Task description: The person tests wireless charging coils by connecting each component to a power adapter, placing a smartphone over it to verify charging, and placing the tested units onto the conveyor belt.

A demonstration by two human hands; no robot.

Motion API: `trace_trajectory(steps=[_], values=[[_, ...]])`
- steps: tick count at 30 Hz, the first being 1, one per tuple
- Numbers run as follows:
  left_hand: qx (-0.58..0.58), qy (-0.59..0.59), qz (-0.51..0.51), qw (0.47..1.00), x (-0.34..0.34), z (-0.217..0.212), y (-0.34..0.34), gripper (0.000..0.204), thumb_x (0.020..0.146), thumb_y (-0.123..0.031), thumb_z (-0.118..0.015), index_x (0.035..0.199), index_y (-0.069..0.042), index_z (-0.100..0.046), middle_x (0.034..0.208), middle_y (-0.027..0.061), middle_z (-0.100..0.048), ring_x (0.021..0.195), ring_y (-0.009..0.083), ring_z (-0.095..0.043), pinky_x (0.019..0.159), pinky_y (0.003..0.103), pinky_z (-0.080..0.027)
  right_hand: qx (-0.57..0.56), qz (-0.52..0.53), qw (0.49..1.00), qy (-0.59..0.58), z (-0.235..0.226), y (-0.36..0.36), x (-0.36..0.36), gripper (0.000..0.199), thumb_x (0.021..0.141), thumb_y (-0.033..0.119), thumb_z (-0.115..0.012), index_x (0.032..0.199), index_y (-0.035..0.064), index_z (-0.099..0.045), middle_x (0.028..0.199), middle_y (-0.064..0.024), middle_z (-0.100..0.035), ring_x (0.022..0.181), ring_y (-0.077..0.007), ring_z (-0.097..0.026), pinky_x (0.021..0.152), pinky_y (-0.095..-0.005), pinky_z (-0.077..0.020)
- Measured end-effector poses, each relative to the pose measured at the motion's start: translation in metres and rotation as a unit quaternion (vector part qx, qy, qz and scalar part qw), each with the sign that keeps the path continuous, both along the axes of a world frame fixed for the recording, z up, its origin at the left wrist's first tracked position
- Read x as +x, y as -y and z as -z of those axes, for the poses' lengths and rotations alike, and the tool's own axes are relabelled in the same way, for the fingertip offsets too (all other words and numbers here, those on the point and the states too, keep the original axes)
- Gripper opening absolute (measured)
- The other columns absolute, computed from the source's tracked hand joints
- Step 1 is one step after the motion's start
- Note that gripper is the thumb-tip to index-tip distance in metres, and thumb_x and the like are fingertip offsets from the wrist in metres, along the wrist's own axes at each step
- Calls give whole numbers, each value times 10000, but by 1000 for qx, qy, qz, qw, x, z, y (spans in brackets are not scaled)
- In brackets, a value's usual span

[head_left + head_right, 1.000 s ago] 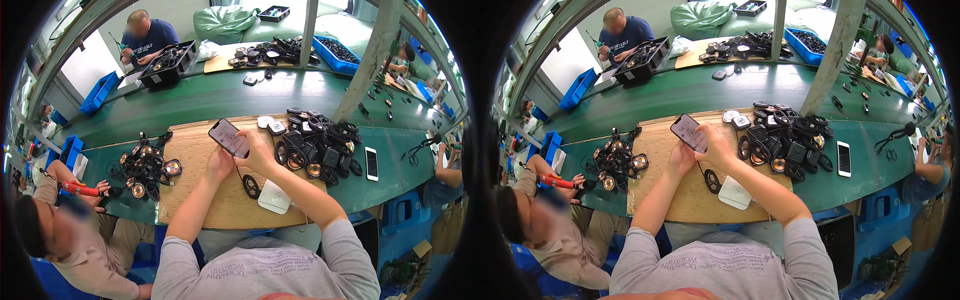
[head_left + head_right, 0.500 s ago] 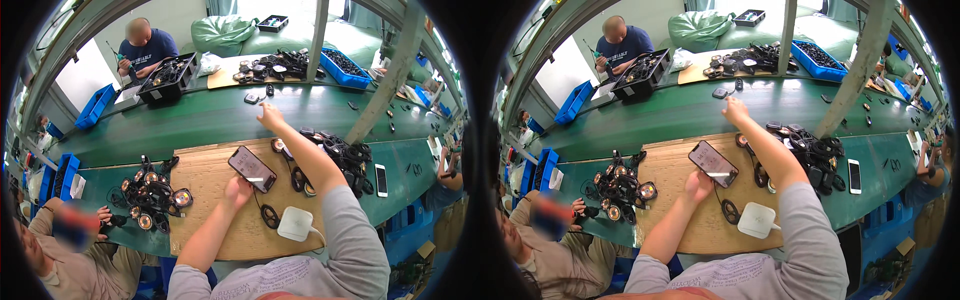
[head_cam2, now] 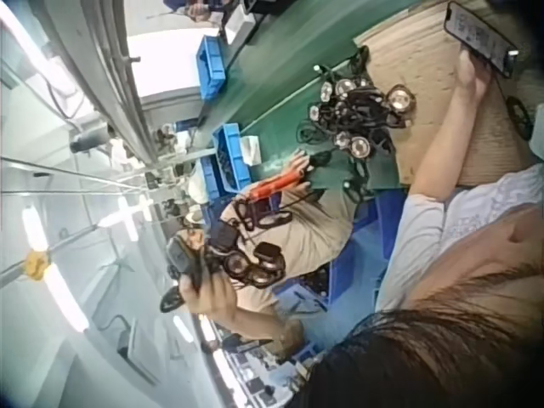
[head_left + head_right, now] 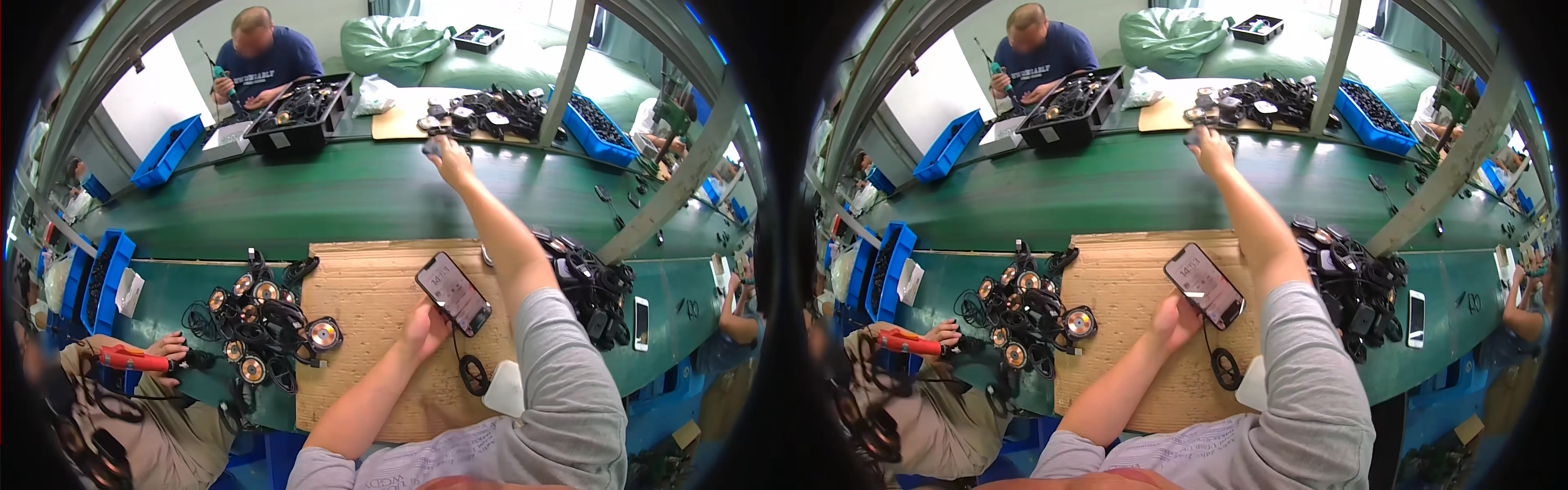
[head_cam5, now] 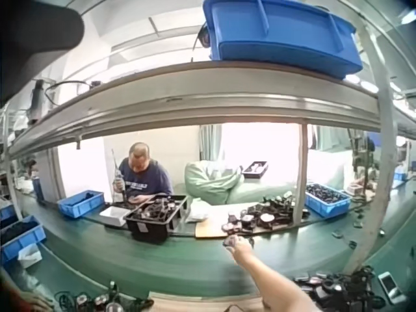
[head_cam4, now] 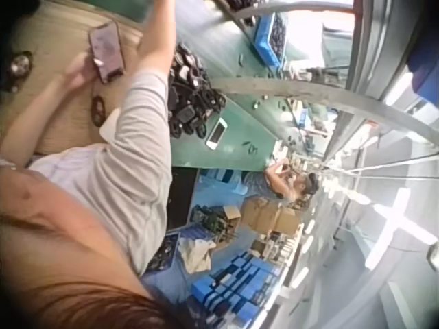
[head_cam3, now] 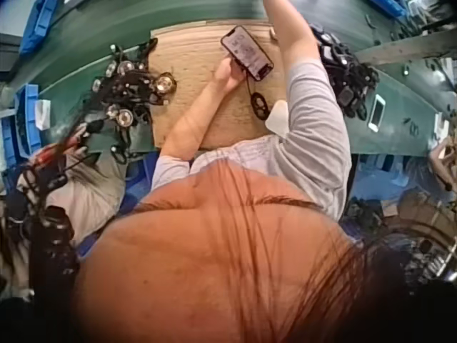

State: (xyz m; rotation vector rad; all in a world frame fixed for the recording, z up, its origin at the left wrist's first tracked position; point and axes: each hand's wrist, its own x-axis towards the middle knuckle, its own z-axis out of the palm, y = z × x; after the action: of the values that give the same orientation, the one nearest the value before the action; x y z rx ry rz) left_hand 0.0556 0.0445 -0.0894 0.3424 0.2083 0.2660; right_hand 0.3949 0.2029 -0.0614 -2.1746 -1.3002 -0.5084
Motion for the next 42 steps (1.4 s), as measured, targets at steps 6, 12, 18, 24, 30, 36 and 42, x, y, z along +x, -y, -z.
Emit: trace_trajectory(steps=[6, 12, 18, 24, 30, 36, 42], values=[[-5, -44, -42, 998, -8, 10, -9, 343, 1018, -163, -374, 1312, -69, -524, 1250, 119, -628, 1120, 245, -616, 959, 365, -482, -102, -189, 922, -323, -138, 107, -43, 469, 956, 298, -630, 1377, 180, -459, 1126, -150, -642, 915, -243, -656, 749, -363, -567], [1, -46, -42, 998, -4, -1, -4, 351, 1019, -193, -375, 1305, -58, -526, 1233, 124, -635, 1111, 247, -617, 968, 369, -474, -77, -124, 915, -375, -212, 317, -99, 453, 965, 202, -607, 1394, 162, -467, 1171, -130, -633, 824, -164, -608, 701, -297, -555], [42, -23, -30, 998, -14, -3, -8, 385, 1021, -225, -358, 1307, -36, -535, 1274, 137, -624, 1151, 256, -605, 1005, 383, -452, -136, 71, 977, -147, -185, 437, -125, 488, 896, 171, -661, 1355, 163, -495, 1250, -143, -604, 915, -231, -609, 811, -356, -529], [121, -44, -38, 991, -18, -17, -3, 419, 1042, -303, -332, 1330, -69, -527, 1280, 133, -622, 1146, 252, -611, 985, 401, -468, -101, 111, 989, -18, -133, 417, -158, 526, 831, 200, -732, 1318, 121, -549, 1345, -130, -568, 1173, -295, -574, 967, -397, -482], [179, -24, -51, 982, -25, -10, 1, 515, 1033, -446, -339, 1362, -89, -510, 1304, 129, -609, 1169, 268, -600, 991, 403, -466, -130, -160, 938, -279, -63, 336, -245, 1052, 737, 307, -824, 1546, 111, -181, 1461, -208, -438, 1195, -359, -571, 973, -426, -489], [186, -2, 0, 982, -25, -41, 22, 649, 1008, -578, -326, 1398, -79, -469, 1331, 126, -583, 1210, 253, -568, 1018, 383, -438, -33, -205, 947, -243, -18, 338, -251, 1043, 717, 266, -821, 1537, 89, -201, 1437, -223, -446, 1150, -374, -590, 906, -402, -522], [201, 13, 31, 979, -32, -48, 22, 785, 948, -704, -343, 1425, -88, -444, 1381, 128, -546, 1241, 265, -546, 1019, 391, -436, -32, -207, 942, -261, -22, 340, -250, 1026, 711, 224, -810, 1530, 85, -209, 1379, -206, -476, 1060, -369, -623, 831, -387, -545]])
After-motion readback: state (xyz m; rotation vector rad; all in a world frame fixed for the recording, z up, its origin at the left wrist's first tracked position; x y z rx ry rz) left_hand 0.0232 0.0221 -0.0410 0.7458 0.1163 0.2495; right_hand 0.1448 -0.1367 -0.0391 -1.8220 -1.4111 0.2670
